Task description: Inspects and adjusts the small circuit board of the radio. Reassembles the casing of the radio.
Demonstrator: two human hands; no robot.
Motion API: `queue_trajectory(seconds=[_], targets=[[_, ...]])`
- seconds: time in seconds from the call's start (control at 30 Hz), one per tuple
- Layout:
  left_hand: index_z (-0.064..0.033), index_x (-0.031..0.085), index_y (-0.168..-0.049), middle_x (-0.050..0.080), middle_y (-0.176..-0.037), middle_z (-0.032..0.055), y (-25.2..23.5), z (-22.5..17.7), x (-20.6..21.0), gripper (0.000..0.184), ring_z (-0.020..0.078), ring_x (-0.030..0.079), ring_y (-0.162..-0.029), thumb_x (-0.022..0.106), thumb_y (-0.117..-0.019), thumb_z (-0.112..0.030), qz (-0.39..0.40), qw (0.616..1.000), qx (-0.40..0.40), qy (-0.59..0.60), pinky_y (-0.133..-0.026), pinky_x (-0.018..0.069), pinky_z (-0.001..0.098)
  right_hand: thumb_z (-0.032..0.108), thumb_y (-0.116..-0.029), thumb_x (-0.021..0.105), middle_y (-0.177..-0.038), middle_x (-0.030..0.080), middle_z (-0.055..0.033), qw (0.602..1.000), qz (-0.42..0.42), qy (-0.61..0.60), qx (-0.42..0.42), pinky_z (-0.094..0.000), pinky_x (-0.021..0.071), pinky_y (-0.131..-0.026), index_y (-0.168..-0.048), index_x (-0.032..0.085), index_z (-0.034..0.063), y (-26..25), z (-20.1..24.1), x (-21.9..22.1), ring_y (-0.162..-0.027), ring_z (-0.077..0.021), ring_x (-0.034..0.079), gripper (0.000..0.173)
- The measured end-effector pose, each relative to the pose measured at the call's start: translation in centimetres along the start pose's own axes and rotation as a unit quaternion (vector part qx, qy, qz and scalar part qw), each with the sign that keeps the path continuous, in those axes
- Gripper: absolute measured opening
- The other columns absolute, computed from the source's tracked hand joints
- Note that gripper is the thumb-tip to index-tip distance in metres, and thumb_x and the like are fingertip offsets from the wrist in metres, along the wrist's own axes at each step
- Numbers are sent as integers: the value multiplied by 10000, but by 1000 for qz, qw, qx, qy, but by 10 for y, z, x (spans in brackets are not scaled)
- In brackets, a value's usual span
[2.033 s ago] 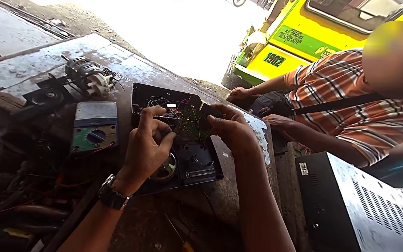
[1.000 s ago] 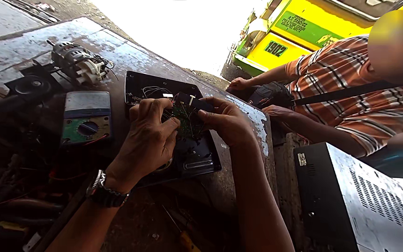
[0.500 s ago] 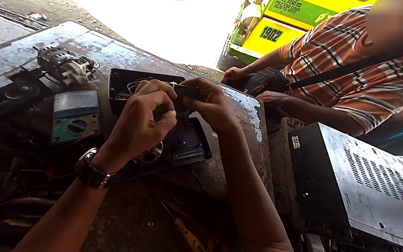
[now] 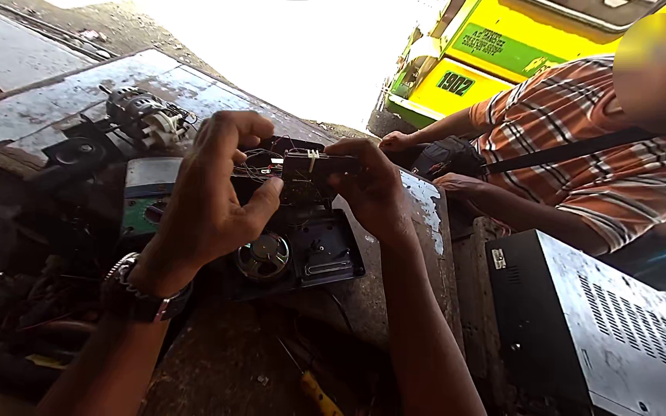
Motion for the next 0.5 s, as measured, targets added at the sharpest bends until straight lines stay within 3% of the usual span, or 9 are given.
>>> queue_trajectory(seconds=[0.1,0.27,0.43,0.5], targets=[[-109,604,-1353,622,-1337,81,-27,3,14,539,262,538,-1294,712,-889,-360,66,990,48,-114,-1075,455,432,-9,-961,647,-1202,664,-149,1000,-3,-4,-14,-338,632,-834,-1266,582,-66,0,1,1,-1014,-177,697,317],[-114,714,-1181,721,-1145,65,-41,4,26,261,256,634,-1133,599,-1011,-275,59,984,78,-151,-981,478,453,-20,-944,662,-1170,664,-150,1000,-16,-9,-14,-345,631,-806,-1245,569,-65,-1,-3,-3,-1012,-188,695,318],[-107,757,-1027,708,-1068,74,-43,8,24,195,257,616,-1110,646,-989,-262,22,986,74,-145,-959,483,409,-3,-943,679,-1135,671,-148,1000,-14,-14,-13,-345,630,-811,-1245,569,-67,-1,-3,-4,-990,-187,698,328],[-109,753,-977,692,-1011,66,-44,9,24,168,208,652,-1001,670,-975,-256,23,988,66,-137,-868,530,380,-4,-940,681,-1135,677,-145,1000,-14,-9,-12,-341,629,-795,-1238,579,-60,-1,-3,-3,-983,-186,700,320]])
Point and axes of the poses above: each hand's wrist, its own y-axis away from the middle knuckle, its own x-axis out of the palm, z = x × y, the point moved 4 cm from there along -y, towards the middle knuckle
